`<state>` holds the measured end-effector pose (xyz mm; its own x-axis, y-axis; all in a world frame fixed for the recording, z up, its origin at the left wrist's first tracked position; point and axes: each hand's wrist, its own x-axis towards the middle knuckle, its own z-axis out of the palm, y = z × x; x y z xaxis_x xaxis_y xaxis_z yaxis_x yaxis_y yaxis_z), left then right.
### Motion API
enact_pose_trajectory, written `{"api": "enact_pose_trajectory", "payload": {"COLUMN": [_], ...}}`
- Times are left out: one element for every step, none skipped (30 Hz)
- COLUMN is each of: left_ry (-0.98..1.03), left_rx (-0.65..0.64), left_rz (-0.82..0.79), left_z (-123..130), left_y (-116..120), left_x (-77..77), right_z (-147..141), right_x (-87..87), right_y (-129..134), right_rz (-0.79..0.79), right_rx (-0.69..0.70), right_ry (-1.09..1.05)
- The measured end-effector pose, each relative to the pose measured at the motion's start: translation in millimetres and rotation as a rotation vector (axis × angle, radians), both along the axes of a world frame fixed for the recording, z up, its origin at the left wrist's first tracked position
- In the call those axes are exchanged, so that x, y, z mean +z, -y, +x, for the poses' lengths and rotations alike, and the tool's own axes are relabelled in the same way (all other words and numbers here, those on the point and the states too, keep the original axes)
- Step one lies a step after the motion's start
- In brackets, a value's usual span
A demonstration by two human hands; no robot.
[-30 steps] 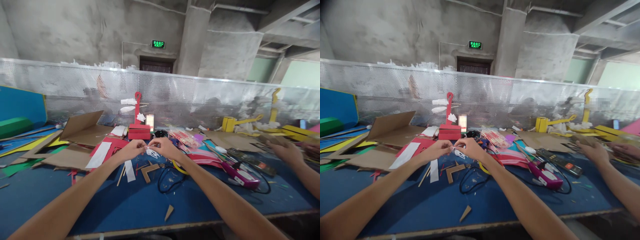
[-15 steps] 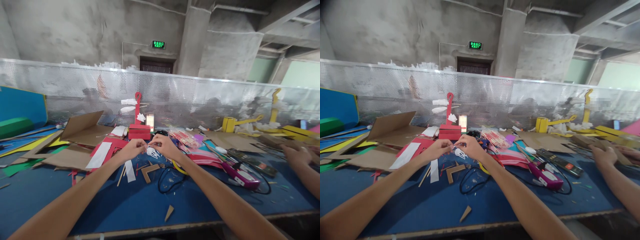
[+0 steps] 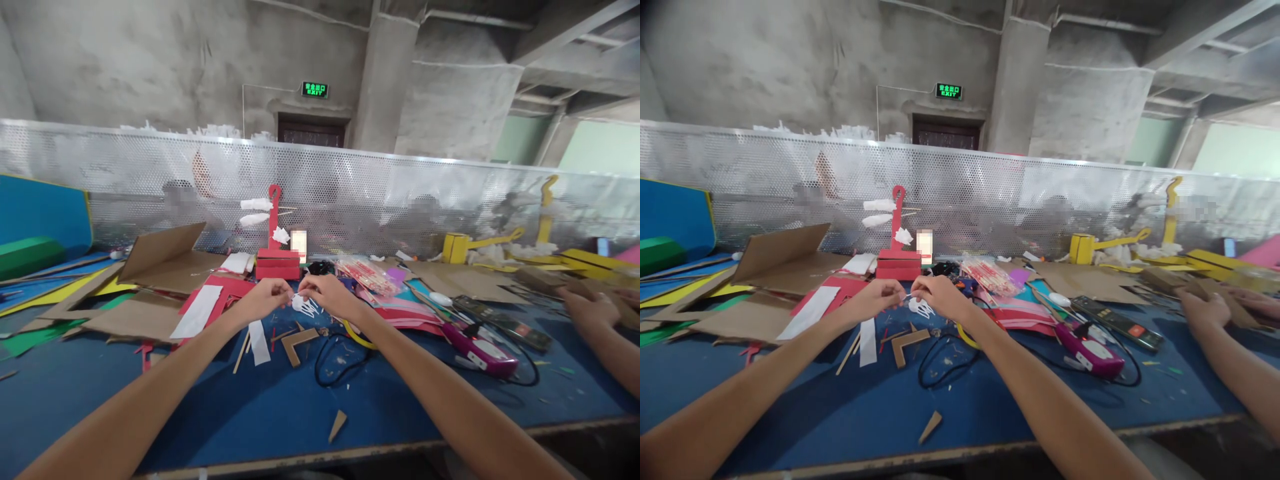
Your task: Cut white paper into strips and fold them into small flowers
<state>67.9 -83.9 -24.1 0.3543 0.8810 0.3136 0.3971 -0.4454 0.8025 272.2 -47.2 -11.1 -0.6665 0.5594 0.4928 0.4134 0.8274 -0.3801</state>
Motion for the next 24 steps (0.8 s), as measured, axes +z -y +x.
{"api": "enact_pose_trajectory", "payload": {"left_ry": [-0.001, 0.0, 0.001, 0.002, 0.003, 0.002, 0.0, -0.003, -0.007, -0.011, -0.015, -0.019, -0.024, -0.028, -0.033, -0.038, -0.043, -0.049, -0.056, -0.063, -0.069, -0.076, -0.083, -0.09], "left_rx": [0.008, 0.013, 0.015, 0.013, 0.01, 0.007, 0.006, 0.005, 0.005, 0.005, 0.005, 0.004, 0.004, 0.004, 0.002, -0.001, -0.002, -0.002, -0.003, -0.003, -0.003, -0.003, -0.005, -0.006], "left_rz": [-0.004, -0.006, -0.007, -0.006, -0.005, -0.004, -0.003, -0.003, -0.001, 0.001, 0.004, 0.009, 0.014, 0.016, 0.015, 0.011, 0.008, 0.004, 0.003, 0.003, 0.004, 0.003, 0.001, 0.0], "left_z": [-0.4, -0.9, -1.5, -2.1, -2.7, -3.2, -3.5, -3.6, -3.5, -3.4, -3.1, -2.9, -2.9, -3.0, -3.3, -3.7, -4.3, -5.0, -5.6, -6.0, -6.3, -6.2, -5.9, -5.3], "left_y": [-0.4, -1.1, -1.9, -2.8, -3.8, -4.6, -5.2, -5.6, -5.7, -5.6, -5.4, -5.1, -4.7, -4.5, -4.3, -4.2, -4.2, -4.3, -4.5, -4.6, -4.7, -4.8, -4.7, -4.5], "left_x": [-0.3, -0.7, -1.1, -1.7, -2.2, -2.6, -2.9, -3.1, -3.1, -3.0, -2.8, -2.7, -2.6, -2.6, -2.8, -3.0, -3.4, -3.9, -4.3, -4.8, -5.2, -5.5, -5.7, -5.9], "right_z": [-0.1, -0.1, 0.0, 0.2, 0.4, 0.7, 1.0, 1.2, 1.3, 1.4, 1.4, 1.5, 1.6, 1.8, 2.1, 2.4, 2.8, 3.1, 3.4, 3.5, 3.5, 3.2, 2.8, 2.4], "right_x": [-0.6, -1.3, -1.8, -2.1, -2.3, -2.4, -2.4, -2.3, -2.3, -2.3, -2.4, -2.5, -2.5, -2.5, -2.2, -1.7, -1.1, -0.3, 0.5, 1.2, 1.6, 1.7, 1.4, 0.9], "right_y": [-0.5, -1.2, -2.1, -3.0, -4.0, -5.0, -5.8, -6.5, -7.1, -7.5, -7.8, -8.0, -8.0, -7.9, -7.5, -6.8, -5.9, -4.6, -3.3, -2.0, -0.9, -0.1, 0.3, 0.2], "right_rz": [-0.008, -0.016, -0.021, -0.02, -0.014, -0.003, 0.009, 0.021, 0.03, 0.037, 0.041, 0.043, 0.045, 0.046, 0.047, 0.048, 0.049, 0.052, 0.056, 0.064, 0.075, 0.088, 0.099, 0.107], "right_rx": [-0.005, -0.013, -0.024, -0.037, -0.051, -0.063, -0.071, -0.073, -0.071, -0.067, -0.063, -0.062, -0.061, -0.06, -0.056, -0.048, -0.033, -0.015, 0.005, 0.025, 0.044, 0.06, 0.072, 0.081], "right_ry": [-0.021, -0.045, -0.064, -0.073, -0.073, -0.065, -0.051, -0.035, -0.019, -0.006, 0.006, 0.017, 0.029, 0.042, 0.055, 0.066, 0.073, 0.076, 0.076, 0.076, 0.08, 0.087, 0.098, 0.108]}}
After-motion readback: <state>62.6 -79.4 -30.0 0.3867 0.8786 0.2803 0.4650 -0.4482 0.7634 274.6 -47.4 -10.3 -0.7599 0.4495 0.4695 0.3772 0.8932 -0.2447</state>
